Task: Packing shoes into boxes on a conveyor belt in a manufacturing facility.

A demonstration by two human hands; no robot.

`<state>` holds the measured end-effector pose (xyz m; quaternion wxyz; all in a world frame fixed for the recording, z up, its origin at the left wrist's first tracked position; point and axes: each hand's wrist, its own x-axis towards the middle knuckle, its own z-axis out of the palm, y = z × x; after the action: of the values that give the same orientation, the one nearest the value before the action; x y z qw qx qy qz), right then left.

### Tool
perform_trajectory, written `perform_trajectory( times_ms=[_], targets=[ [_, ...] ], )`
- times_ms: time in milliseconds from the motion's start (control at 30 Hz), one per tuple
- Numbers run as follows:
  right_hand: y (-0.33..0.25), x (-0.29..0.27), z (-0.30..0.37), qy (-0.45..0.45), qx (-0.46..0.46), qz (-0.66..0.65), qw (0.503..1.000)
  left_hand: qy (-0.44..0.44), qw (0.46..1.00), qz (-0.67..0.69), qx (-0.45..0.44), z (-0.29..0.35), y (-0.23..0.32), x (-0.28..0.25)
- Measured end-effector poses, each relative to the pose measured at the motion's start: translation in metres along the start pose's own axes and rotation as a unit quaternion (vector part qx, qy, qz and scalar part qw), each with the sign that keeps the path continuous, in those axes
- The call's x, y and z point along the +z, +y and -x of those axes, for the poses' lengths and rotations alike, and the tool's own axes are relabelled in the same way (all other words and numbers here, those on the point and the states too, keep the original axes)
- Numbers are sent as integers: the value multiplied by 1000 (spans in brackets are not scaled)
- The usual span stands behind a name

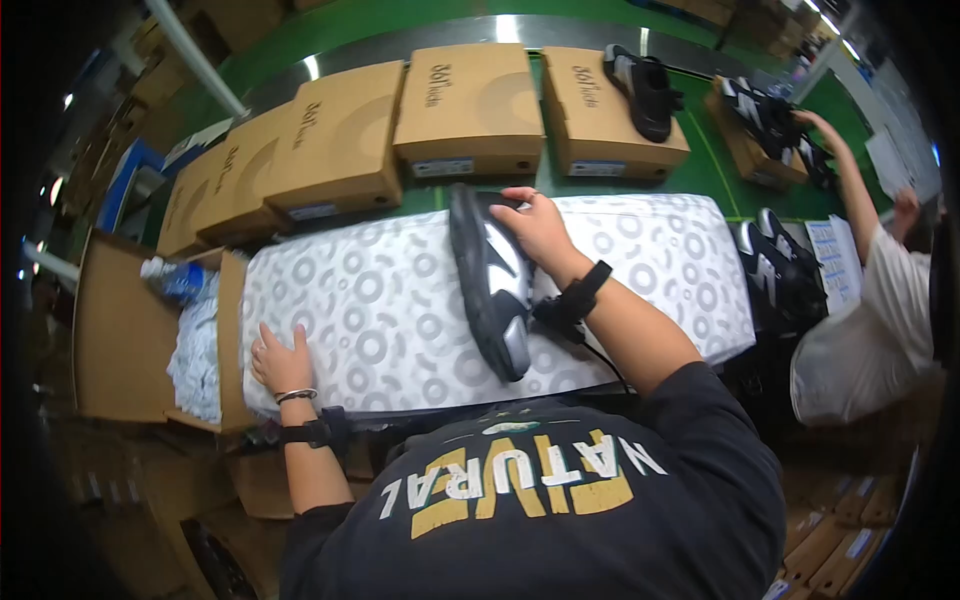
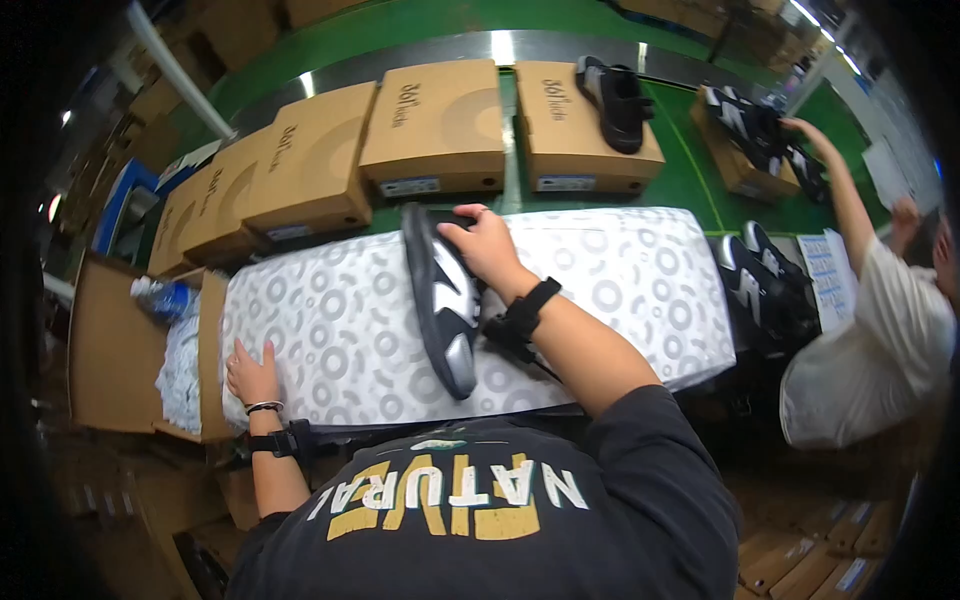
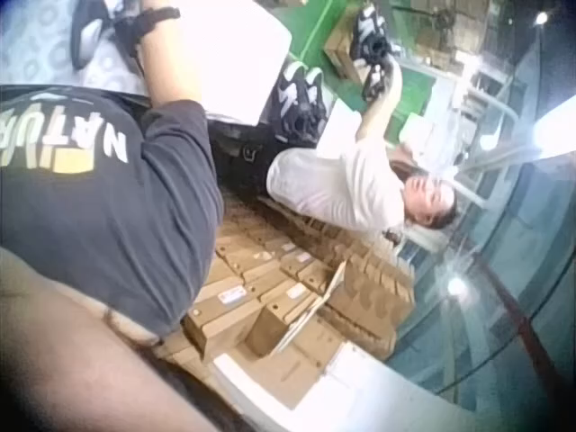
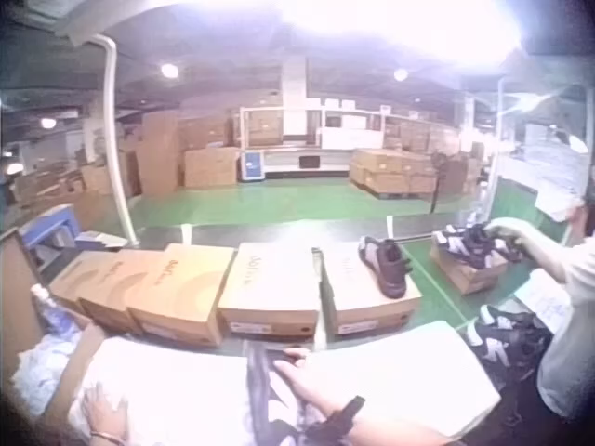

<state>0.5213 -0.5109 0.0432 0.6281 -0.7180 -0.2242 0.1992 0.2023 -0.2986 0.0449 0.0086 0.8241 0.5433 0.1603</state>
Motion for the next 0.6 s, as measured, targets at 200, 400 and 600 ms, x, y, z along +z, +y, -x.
perform_trajectory(
  times_ms=[200,400,600],
  targets=[
    [1,11,9,-13,25,9,1000,-102,974,-157,-125,15,-39,15],
    [7,12,13,19,14,40,999,-101,978,-149,-102,8,-27,6],
    [-67,-8,10,-53,-113,114,986,-102,920,255,280,-50,45,-83]
  ],
)
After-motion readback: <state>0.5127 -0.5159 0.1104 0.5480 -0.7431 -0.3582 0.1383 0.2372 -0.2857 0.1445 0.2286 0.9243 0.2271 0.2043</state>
